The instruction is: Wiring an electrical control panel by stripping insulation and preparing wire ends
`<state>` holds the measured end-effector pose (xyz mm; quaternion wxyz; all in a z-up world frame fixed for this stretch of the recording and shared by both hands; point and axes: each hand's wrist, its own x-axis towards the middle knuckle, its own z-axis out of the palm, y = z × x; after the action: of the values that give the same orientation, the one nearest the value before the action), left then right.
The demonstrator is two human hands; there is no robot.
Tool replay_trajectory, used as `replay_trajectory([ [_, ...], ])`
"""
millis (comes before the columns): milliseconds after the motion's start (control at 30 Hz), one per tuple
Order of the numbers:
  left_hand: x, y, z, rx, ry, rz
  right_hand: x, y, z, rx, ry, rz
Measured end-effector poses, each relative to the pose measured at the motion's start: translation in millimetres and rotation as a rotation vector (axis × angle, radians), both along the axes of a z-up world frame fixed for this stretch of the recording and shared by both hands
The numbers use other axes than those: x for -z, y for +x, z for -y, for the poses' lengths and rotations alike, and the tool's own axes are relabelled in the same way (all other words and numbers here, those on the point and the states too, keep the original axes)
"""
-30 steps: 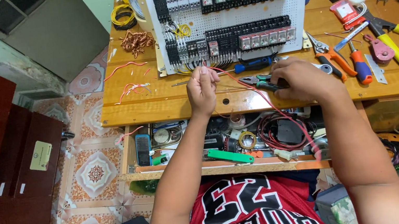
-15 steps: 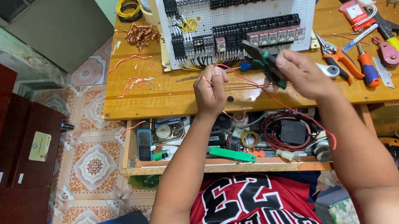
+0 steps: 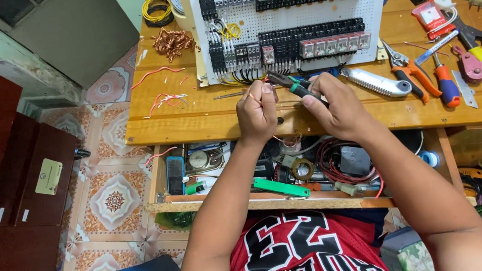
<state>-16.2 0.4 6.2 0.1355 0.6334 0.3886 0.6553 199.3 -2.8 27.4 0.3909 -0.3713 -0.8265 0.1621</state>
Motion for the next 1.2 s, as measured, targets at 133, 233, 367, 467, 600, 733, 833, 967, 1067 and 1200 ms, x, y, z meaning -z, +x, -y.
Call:
replay_trajectory([
  [133,-2.3,0.0,1.7,-0.01,0.009,-0.02,-1.0,-4.7,4.3,0.036,0.0,0.017],
  [233,-3.8,1.1,2.5,-0.011,0.007,-0.031,-1.0,-7.0,5.9,0.084,-0.001,0.056],
  [367,-1.0,1.6,2.1,-0.058,-0.018,-0.095,4.2,-7.8,5.6,0.154,-0.038,0.062],
  [467,-3.1,1.5,4.5,-0.072,-0.04,-0.128,9.9,-9.1,4.5,0.191,-0.047,0.018],
  [600,-11.9,4.0,10.0,-0.071,-0.054,-0.147,17.3,-10.1,1.7,0.24,-0.051,-0.053],
  [733,-1.0,12.3,9.6,-0.052,-0.08,-0.106,20.4,-18.9,6.7,0.255,-0.058,-0.108],
  [833,-8.0,31.4,22.7,-0.103,-0.008,-0.17,16.8,-26.2,3.5,0.281,-0.073,-0.161],
  [967,-0.8,99.3,87.3,0.116,0.184,-0.331,-17.8,-10.3,-24.2,0.567,-0.153,-0.293],
  [1067,-17.8,93.0,78.3,0.145,0.192,-0.314,-51.0,17.9,-28.0,0.536,0.022,-0.319],
  [1200,-36.4,39.1,47.7,-0.036,0.219,-0.311,-57.9,30.7,-16.9,0.365,0.033,-0.292],
])
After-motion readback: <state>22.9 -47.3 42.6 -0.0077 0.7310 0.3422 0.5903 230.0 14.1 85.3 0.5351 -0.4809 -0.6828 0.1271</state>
